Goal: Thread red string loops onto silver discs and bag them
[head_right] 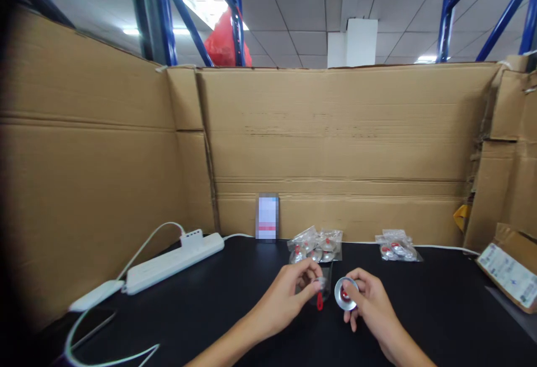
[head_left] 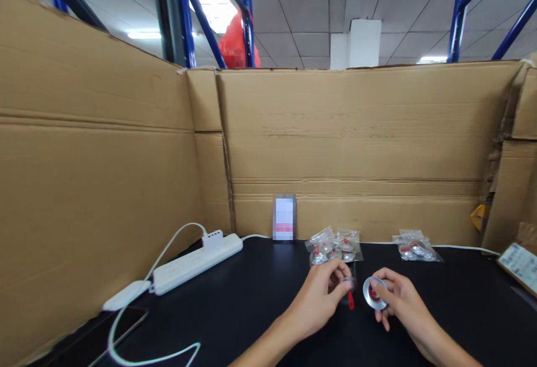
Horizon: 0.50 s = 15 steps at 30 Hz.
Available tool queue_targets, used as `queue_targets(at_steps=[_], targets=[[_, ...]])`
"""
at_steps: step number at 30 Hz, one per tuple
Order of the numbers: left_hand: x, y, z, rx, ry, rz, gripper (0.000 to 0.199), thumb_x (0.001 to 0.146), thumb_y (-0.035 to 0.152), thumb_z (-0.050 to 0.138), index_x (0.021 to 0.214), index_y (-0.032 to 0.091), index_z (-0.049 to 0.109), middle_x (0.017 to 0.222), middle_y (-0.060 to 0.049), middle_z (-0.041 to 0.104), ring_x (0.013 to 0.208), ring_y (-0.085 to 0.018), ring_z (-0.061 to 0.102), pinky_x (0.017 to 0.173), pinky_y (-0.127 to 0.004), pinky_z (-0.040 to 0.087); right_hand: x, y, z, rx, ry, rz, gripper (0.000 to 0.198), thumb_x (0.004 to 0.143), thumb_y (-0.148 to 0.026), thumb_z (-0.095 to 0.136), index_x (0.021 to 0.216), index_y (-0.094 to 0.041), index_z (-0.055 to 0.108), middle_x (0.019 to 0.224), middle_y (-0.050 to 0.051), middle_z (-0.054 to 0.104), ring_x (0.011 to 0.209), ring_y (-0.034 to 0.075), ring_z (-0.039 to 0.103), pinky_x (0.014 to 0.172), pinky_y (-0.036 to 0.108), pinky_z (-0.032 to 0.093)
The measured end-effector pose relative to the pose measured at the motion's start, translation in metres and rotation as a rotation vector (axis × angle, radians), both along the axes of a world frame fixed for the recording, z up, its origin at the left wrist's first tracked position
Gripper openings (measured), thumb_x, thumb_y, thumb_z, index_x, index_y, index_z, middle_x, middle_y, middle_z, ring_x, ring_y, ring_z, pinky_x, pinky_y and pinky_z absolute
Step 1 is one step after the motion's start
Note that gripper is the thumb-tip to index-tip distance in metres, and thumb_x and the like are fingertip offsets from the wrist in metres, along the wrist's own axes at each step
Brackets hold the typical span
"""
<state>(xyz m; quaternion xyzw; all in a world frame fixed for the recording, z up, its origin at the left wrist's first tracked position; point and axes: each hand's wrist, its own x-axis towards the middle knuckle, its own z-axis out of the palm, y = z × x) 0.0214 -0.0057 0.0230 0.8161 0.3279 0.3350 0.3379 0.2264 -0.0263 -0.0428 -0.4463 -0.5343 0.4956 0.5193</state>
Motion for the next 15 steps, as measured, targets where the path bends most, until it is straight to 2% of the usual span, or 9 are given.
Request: queue_targets(at_steps=[3, 5, 7, 9, 11, 15], targets=[[-0.005, -0.009, 0.011, 0.201, 0.144, -0.040, 0.007, 0.088, 0.018, 0.048, 0.086, 0.019, 0.055, 0.080, -0.001, 0.061, 0.076, -0.015, 0.055, 0.071, -0.026, 0.043, 0.006, -0.004, 0.004, 0.129, -0.271, -0.051, 0.043, 0.083, -0.059, 0.060, 0.078, -0.016, 0.060, 0.060, 0.000, 0.058, 0.045, 0.012, 0.054, 0.037, 0.019, 0.038], [-0.006, -0.016, 0.013, 0.388, 0.281, -0.119, 0.009, 0.088, 0.016, 0.046, 0.087, 0.020, 0.054, 0.087, -0.004, 0.060, 0.083, -0.018, 0.054, 0.077, -0.029, 0.042, 0.006, -0.008, 0.010, 0.228, -0.454, -0.049, 0.039, 0.088, -0.051, 0.056, 0.076, -0.016, 0.065, 0.066, 0.002, 0.061, 0.058, 0.014, 0.058, 0.050, 0.022, 0.044], [-0.007, -0.022, 0.013, 0.501, 0.399, -0.201, 0.009, 0.087, 0.016, 0.047, 0.088, 0.021, 0.054, 0.089, -0.005, 0.060, 0.086, -0.020, 0.054, 0.080, -0.031, 0.042, 0.003, -0.012, 0.017, 0.296, -0.638, -0.063, 0.036, 0.090, -0.045, 0.054, 0.074, -0.016, 0.068, 0.069, 0.003, 0.062, 0.065, 0.016, 0.058, 0.059, 0.024, 0.044], [-0.006, -0.027, 0.011, 0.522, 0.463, -0.261, 0.003, 0.086, 0.020, 0.052, 0.086, 0.022, 0.054, 0.087, -0.004, 0.060, 0.083, -0.020, 0.054, 0.078, -0.031, 0.042, -0.001, -0.015, 0.021, 0.325, -0.781, -0.080, 0.035, 0.092, -0.040, 0.052, 0.073, -0.018, 0.070, 0.069, 0.003, 0.061, 0.064, 0.016, 0.056, 0.060, 0.025, 0.042], [-0.007, -0.030, 0.008, 0.517, 0.480, -0.287, 0.005, 0.087, 0.025, 0.055, 0.083, 0.022, 0.055, 0.086, -0.003, 0.060, 0.081, -0.020, 0.054, 0.077, -0.030, 0.043, -0.003, -0.017, 0.023, 0.341, -0.856, -0.087, 0.032, 0.092, -0.038, 0.051, 0.076, -0.019, 0.070, 0.071, 0.003, 0.060, 0.066, 0.016, 0.056, 0.061, 0.026, 0.041], [-0.009, -0.030, 0.006, 0.539, 0.492, -0.252, 0.013, 0.091, 0.018, 0.045, 0.087, 0.021, 0.057, 0.088, -0.004, 0.059, 0.083, -0.020, 0.054, 0.078, -0.031, 0.043, 0.000, -0.022, 0.029, 0.423, -0.923, -0.132, 0.020, 0.091, -0.033, 0.053, 0.096, -0.020, 0.068, 0.085, 0.005, 0.060, 0.071, 0.017, 0.057, 0.064, 0.027, 0.044]])
